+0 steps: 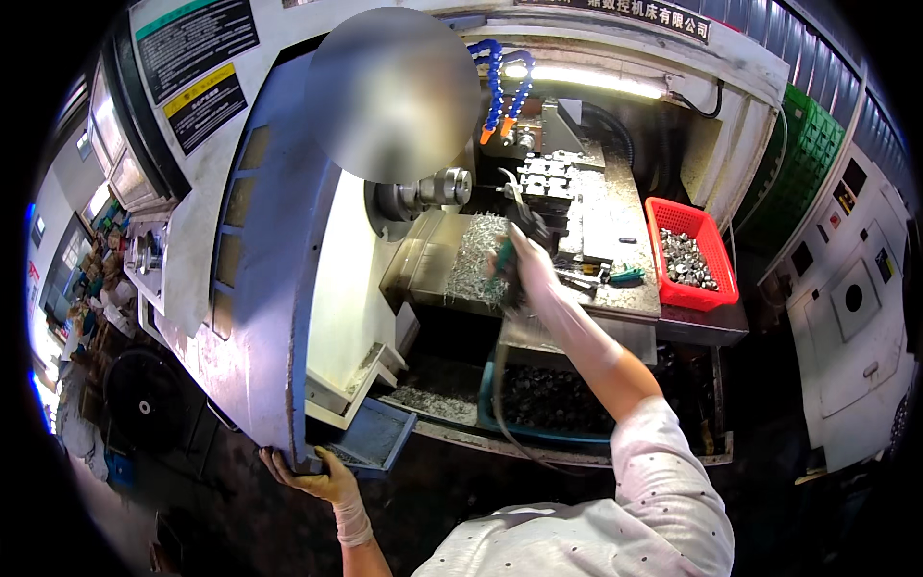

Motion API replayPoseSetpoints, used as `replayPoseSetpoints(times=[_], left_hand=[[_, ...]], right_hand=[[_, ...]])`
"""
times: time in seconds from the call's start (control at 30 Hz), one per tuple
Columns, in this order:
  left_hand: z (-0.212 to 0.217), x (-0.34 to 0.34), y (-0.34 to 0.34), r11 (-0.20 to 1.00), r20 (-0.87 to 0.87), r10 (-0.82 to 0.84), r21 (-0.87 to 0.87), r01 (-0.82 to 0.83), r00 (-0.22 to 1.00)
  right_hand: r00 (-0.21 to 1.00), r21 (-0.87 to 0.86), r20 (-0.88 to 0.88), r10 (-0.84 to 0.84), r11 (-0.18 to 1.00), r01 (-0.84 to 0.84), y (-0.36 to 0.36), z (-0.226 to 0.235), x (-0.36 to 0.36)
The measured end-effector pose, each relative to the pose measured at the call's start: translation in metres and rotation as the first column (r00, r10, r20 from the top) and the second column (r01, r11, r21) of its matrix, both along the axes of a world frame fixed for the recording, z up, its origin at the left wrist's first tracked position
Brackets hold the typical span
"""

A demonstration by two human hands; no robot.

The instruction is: The person operates a CNC lathe in a factory setting. They repeatedly open the machine door, remove small metal parts from the chuck, and place them into a red basket. The person also uses a brush to clear metal shavings from the machine bed.

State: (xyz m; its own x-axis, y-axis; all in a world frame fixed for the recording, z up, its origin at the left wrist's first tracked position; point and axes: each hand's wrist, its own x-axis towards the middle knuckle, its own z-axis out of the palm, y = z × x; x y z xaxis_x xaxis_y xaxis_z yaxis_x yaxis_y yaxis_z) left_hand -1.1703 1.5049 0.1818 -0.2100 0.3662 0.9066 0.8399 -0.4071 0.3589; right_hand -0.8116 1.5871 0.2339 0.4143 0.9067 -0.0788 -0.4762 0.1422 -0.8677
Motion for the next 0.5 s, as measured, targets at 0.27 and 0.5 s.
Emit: replayPoseSetpoints(times=[0.27,0.5], left_hand=[[-0.002,0.015,0.005,0.981,-0.051,0.195,0.031,-0.194,0.979],[0.013,0.02,-0.002,0.985,-0.029,0.172,-0.014,-0.173,0.985]], right_hand=[[0.688,-0.077,0.118,-0.716,0.684,0.725,-0.316,-0.134,0.105],[-0.081,0.115,0.979,-0.186,0.179,0.977,-0.353,-0.329,0.155]])
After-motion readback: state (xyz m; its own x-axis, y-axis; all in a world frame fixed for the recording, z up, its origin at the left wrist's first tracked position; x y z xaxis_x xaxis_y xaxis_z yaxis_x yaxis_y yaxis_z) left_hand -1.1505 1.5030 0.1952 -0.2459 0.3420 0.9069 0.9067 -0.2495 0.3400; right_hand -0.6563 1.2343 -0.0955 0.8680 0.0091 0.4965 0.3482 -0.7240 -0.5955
